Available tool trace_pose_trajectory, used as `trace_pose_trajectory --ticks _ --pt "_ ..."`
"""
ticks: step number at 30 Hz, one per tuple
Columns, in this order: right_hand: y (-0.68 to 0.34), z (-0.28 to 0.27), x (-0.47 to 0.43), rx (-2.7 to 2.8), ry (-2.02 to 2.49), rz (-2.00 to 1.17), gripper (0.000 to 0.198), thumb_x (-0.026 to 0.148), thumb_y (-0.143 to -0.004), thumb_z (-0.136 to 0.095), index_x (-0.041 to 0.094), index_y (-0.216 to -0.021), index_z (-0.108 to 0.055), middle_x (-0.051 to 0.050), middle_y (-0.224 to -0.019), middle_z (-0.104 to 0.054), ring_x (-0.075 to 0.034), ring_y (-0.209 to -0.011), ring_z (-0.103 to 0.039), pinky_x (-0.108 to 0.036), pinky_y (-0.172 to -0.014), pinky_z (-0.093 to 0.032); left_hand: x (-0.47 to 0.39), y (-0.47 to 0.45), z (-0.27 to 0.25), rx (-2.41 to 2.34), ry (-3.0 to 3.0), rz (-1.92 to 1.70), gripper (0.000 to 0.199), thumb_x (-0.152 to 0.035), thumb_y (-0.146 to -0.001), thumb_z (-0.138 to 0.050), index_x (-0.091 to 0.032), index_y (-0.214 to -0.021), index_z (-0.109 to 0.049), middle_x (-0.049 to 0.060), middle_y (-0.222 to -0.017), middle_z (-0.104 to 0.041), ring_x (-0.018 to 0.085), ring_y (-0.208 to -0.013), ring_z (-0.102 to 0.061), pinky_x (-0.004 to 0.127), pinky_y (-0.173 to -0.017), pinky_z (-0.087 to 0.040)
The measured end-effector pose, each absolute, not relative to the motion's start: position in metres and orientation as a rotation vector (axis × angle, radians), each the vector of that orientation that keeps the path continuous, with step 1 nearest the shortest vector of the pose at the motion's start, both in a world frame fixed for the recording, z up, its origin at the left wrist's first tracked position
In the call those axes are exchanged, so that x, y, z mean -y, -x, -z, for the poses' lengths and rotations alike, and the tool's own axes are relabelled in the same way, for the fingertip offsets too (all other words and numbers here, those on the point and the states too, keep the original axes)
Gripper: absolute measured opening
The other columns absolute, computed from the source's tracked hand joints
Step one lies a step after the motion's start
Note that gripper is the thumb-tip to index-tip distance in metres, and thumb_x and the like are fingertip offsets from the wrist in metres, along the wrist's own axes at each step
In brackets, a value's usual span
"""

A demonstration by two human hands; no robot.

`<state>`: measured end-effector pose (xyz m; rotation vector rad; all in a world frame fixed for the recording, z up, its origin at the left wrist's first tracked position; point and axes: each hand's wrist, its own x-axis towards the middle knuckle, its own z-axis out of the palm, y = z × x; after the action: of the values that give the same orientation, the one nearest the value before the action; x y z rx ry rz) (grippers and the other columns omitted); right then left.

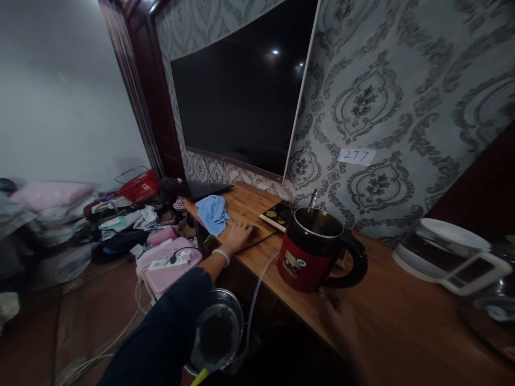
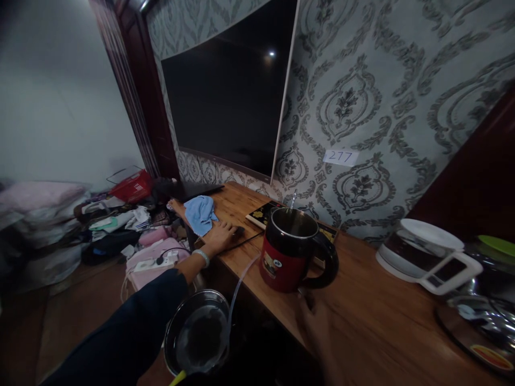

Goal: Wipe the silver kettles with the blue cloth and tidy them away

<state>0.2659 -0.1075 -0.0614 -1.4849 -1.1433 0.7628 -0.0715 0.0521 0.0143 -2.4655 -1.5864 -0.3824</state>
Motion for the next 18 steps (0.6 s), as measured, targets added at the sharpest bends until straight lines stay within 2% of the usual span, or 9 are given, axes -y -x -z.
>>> trace_pose_trajectory --ticks 7,13,18 --pt "-0.269 0.062 0.106 1.206 1.499 -0.757 0.063 0.067 -0.069 -0.062 0.013 -0.097 -0.077 -0.019 -0.107 -0.079 -0.039 -0.109 -0.071 -0.048 -0.094 -0.056 -0.054 0.068 -0.003 1.48 2.575 0.38 0.027 -0.019 -0.097 -0.049 -0.019 -0.116 -0.068 0.015 -0.116 -0.061 0.028 -0.111 -0.052 0.047 -0.1 -0.041" --pt "-0.268 0.063 0.108 1.175 1.493 -0.747 0.058 0.061 -0.073 -0.062 0.012 -0.102 -0.076 -0.02 -0.11 -0.078 -0.038 -0.107 -0.072 -0.046 -0.091 -0.057 -0.06 0.075 0.001 1.401 2.666 0.406 0.028 -0.021 -0.092 -0.06 -0.019 -0.118 -0.067 0.015 -0.124 -0.061 0.029 -0.116 -0.052 0.047 -0.104 -0.042" --pt "-0.269 0.067 0.107 1.184 1.482 -0.754 0.063 0.067 -0.073 -0.062 0.012 -0.103 -0.075 -0.02 -0.111 -0.077 -0.038 -0.112 -0.07 -0.046 -0.093 -0.056 -0.062 0.084 -0.002 1.354 2.73 0.45 0.033 -0.024 -0.088 -0.065 -0.02 -0.121 -0.068 0.015 -0.122 -0.061 0.029 -0.116 -0.054 0.046 -0.104 -0.043"
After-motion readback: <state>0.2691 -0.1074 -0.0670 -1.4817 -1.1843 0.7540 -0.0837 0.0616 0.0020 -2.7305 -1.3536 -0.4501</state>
